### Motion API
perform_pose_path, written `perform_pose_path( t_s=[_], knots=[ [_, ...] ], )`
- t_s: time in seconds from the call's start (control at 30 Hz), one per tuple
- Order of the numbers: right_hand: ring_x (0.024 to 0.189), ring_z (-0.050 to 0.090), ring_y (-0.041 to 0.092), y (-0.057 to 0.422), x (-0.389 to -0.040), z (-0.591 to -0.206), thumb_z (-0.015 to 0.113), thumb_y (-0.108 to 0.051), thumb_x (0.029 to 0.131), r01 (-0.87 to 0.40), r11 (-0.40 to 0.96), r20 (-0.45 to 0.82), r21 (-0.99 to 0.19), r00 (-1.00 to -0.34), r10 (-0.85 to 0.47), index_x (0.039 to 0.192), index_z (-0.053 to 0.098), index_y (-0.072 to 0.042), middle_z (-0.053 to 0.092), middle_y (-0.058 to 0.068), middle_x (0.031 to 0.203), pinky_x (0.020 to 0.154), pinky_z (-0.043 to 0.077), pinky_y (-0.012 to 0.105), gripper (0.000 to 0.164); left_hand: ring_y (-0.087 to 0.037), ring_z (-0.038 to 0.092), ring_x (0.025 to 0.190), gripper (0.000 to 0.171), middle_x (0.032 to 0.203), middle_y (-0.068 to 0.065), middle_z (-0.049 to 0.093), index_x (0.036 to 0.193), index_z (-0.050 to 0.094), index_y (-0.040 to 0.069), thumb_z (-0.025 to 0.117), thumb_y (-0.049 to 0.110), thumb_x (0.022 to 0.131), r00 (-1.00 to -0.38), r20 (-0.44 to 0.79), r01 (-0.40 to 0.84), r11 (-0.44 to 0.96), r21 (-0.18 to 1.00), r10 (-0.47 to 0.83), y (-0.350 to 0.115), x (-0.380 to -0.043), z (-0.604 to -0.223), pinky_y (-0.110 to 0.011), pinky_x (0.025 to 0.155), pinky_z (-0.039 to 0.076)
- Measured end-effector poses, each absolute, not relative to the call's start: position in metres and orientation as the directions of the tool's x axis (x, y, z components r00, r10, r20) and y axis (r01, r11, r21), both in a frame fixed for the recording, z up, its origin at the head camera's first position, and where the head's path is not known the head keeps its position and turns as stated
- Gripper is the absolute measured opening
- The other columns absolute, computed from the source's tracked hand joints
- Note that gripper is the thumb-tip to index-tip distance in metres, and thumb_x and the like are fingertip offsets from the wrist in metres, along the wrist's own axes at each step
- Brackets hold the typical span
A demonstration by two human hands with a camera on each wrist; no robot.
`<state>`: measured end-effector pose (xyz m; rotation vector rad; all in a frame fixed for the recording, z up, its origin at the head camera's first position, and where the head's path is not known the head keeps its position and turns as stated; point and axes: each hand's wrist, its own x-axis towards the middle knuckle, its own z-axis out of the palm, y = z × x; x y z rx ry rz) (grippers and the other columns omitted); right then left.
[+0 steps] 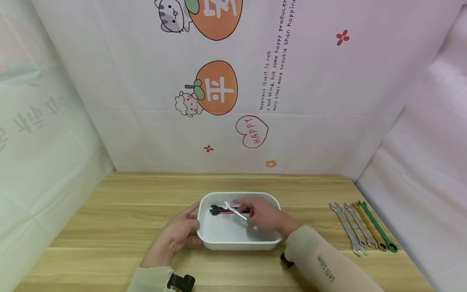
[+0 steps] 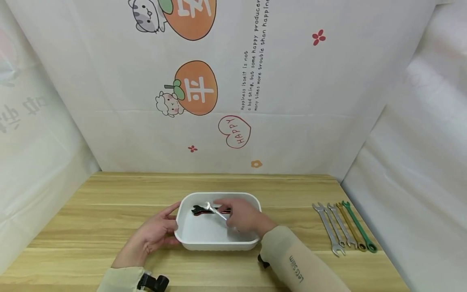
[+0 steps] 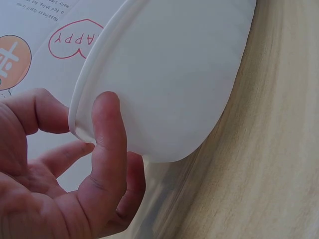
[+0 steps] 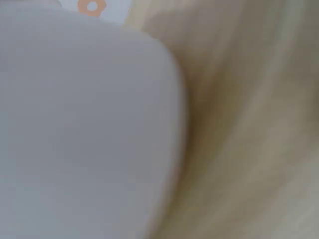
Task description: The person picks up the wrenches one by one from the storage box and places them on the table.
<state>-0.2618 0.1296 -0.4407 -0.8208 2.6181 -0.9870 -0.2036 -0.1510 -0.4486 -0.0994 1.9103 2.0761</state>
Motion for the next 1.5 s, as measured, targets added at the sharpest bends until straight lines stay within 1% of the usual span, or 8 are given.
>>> perform_pose_path(
  t_s=[0.13,0.27,0.47,0.77,1.0,1.1,1.3,1.5],
  knots=[
    [0.071,0.059,0.020,0.137,-0.265,-0.424,0.063,0.010,0.076,-0.268,0.530,-0.026,-0.805,-0.876,-0.482,0.146,0.052,-0.025,0.063,0.002,0.116,0.058,0.054,0.034,0.079,-0.035,0.062,0.086,0.088,0.130,-0.031,0.044,0.156,0.033,0.012,0.050,-0.012,0.074,-0.948,-0.263,-0.275,-0.051,0.960,0.178,-0.151,-0.203,-0.447,-0.042,0.059,0.059],
    [0.072,0.056,0.023,0.149,-0.267,-0.411,0.059,0.016,0.078,-0.084,0.344,-0.077,-0.935,-0.899,-0.430,0.150,0.046,-0.025,0.054,0.017,0.125,0.062,0.055,0.037,0.084,-0.035,0.062,0.085,0.087,0.130,-0.031,0.045,0.156,0.034,0.012,0.051,-0.012,0.074,-0.950,-0.256,-0.268,-0.047,0.962,0.177,-0.151,-0.203,-0.448,-0.043,0.059,0.059],
    [0.074,0.051,0.022,0.181,-0.266,-0.398,0.059,0.017,0.081,0.026,0.226,-0.115,-0.974,-0.914,-0.390,0.155,0.034,-0.022,0.043,0.021,0.130,0.067,0.056,0.040,0.087,-0.035,0.062,0.084,0.087,0.131,-0.031,0.045,0.156,0.033,0.012,0.051,-0.012,0.074,-0.950,-0.254,-0.265,-0.042,0.963,0.184,-0.151,-0.204,-0.449,-0.042,0.059,0.059],
    [0.075,0.055,0.028,0.257,-0.261,-0.400,0.055,0.015,0.079,0.043,0.286,-0.133,-0.957,-0.943,-0.304,0.160,0.019,-0.016,0.038,0.027,0.130,0.066,0.058,0.045,0.093,-0.038,0.062,0.089,0.086,0.133,-0.032,0.045,0.156,0.033,0.012,0.050,-0.012,0.076,-0.949,-0.254,-0.265,-0.039,0.963,0.184,-0.150,-0.203,-0.447,-0.043,0.060,0.059],
    [0.070,0.055,0.027,0.310,-0.245,-0.411,0.059,0.013,0.075,0.068,0.385,-0.163,-0.920,-0.962,-0.220,0.159,0.018,-0.011,0.039,0.031,0.128,0.059,0.056,0.045,0.097,-0.038,0.062,0.087,0.085,0.131,-0.031,0.045,0.156,0.035,0.012,0.051,-0.012,0.076,-0.949,-0.258,-0.269,-0.036,0.962,0.178,-0.149,-0.201,-0.446,-0.043,0.059,0.059],
    [0.065,0.051,0.024,0.329,-0.237,-0.420,0.058,0.013,0.074,0.084,0.454,-0.184,-0.887,-0.966,-0.182,0.159,0.018,-0.008,0.042,0.031,0.126,0.054,0.053,0.041,0.096,-0.038,0.062,0.087,0.084,0.130,-0.031,0.046,0.155,0.036,0.013,0.052,-0.011,0.076,-0.951,-0.259,-0.268,-0.030,0.963,0.171,-0.148,-0.201,-0.447,-0.044,0.059,0.059],
    [0.050,0.030,0.016,0.350,-0.222,-0.436,0.053,0.015,0.073,0.124,0.589,-0.239,-0.799,-0.964,-0.121,0.156,0.020,-0.001,0.048,0.023,0.117,0.042,0.036,0.032,0.091,-0.038,0.062,0.087,0.083,0.129,-0.030,0.045,0.155,0.037,0.013,0.052,-0.011,0.077,-0.952,-0.260,-0.268,-0.025,0.963,0.164,-0.148,-0.201,-0.447,-0.045,0.060,0.059],
    [0.052,0.032,0.016,0.352,-0.216,-0.445,0.052,0.018,0.074,0.131,0.592,-0.249,-0.796,-0.961,-0.123,0.154,0.019,0.006,0.045,0.020,0.104,0.041,0.037,0.030,0.087,-0.038,0.062,0.087,0.084,0.130,-0.031,0.045,0.156,0.035,0.013,0.051,-0.011,0.076,-0.952,-0.256,-0.264,-0.025,0.964,0.167,-0.148,-0.201,-0.447,-0.044,0.060,0.059]
  ],
)
